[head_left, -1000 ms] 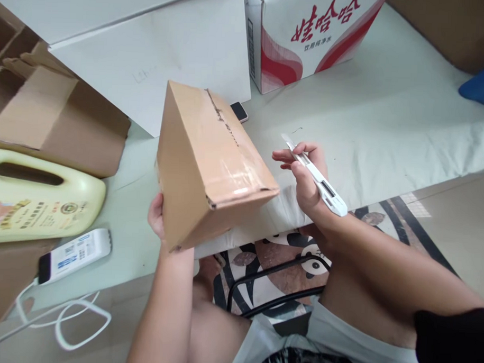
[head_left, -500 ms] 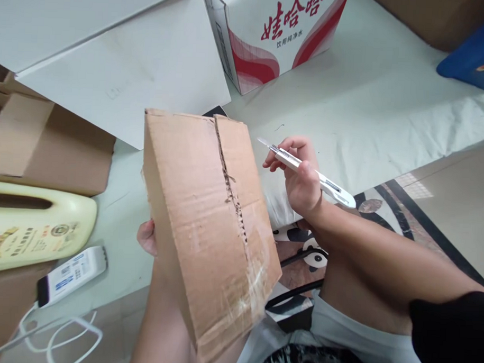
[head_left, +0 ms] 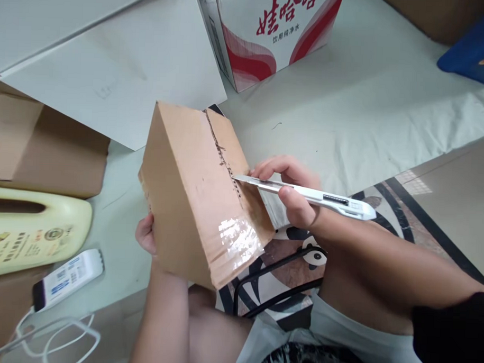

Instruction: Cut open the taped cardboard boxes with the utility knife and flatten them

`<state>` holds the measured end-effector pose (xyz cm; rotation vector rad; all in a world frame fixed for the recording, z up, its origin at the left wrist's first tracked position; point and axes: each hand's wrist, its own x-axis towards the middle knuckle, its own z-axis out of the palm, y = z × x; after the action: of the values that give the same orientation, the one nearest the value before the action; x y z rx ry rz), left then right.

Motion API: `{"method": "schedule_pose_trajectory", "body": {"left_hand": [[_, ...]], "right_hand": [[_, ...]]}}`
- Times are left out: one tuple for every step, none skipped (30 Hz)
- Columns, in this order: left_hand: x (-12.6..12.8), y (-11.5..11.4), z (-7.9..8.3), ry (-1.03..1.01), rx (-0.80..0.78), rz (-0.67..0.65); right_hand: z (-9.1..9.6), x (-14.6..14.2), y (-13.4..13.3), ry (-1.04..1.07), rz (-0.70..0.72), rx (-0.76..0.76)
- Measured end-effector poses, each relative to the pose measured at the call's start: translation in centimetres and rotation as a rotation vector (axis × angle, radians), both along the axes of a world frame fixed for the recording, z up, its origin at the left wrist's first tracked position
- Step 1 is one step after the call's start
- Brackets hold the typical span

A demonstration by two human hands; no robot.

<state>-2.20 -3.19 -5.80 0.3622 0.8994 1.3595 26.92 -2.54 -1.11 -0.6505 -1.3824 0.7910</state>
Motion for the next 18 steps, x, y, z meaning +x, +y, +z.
{"method": "schedule_pose_trajectory", "body": {"left_hand": [[0.1,0.0,0.2,-0.016,0.000,-0.015],[0.2,0.1,0.5,-0.025,-0.004,-0.025],[0.4,0.2,0.8,-0.020,-0.010,-0.021],[0.7,0.2,1.1,0.000,-0.015,0.001],[0.9,0.4,1.4,0.024,-0.016,0.029],[1.2,0.5,1.7,0.049,-0.011,0.064],[1.4,0.7,1.8,0.069,-0.001,0.097],[1.5,0.9,1.9,0.084,0.014,0.129],[1.5,1.0,1.9,0.097,0.033,0.153],[1.5,1.2,1.8,0.107,0.053,0.168],[1.4,1.3,1.7,0.119,0.072,0.178],[1.3,1.4,1.5,0.131,0.090,0.185],[1.2,1.5,1.4,0.144,0.103,0.190],[1.1,1.5,1.2,0.153,0.110,0.193],[1.0,1.5,1.2,0.161,0.110,0.194],[1.0,1.6,1.1,0.170,0.108,0.198],[1.0,1.6,1.1,0.179,0.101,0.199],[1.0,1.6,1.2,0.190,0.094,0.203]], "right_hand": [[0.0,0.1,-0.1,-0.012,0.003,-0.018],[0.1,0.1,-0.2,-0.018,0.006,-0.043],[0.0,0.2,-0.2,-0.024,0.014,-0.073],[0.0,0.3,-0.3,-0.025,0.025,-0.099],[0.0,0.3,-0.4,-0.022,0.042,-0.118],[0.0,0.3,-0.5,-0.015,0.066,-0.127],[0.0,0.4,-0.5,-0.003,0.093,-0.122],[0.0,0.3,-0.6,0.011,0.122,-0.109],[0.0,0.3,-0.6,0.026,0.147,-0.095],[0.0,0.2,-0.7,0.042,0.165,-0.087],[0.0,0.1,-0.7,0.056,0.178,-0.088],[0.0,0.1,-0.7,0.069,0.184,-0.097],[-0.1,0.0,-0.8,0.078,0.189,-0.117],[-0.2,-0.1,-0.8,0.085,0.192,-0.144],[-0.3,-0.2,-0.7,0.091,0.195,-0.172],[-0.4,-0.2,-0.7,0.097,0.202,-0.198],[-0.6,-0.2,-0.7,0.106,0.211,-0.221],[-0.7,-0.2,-0.6,0.120,0.223,-0.245]]}}
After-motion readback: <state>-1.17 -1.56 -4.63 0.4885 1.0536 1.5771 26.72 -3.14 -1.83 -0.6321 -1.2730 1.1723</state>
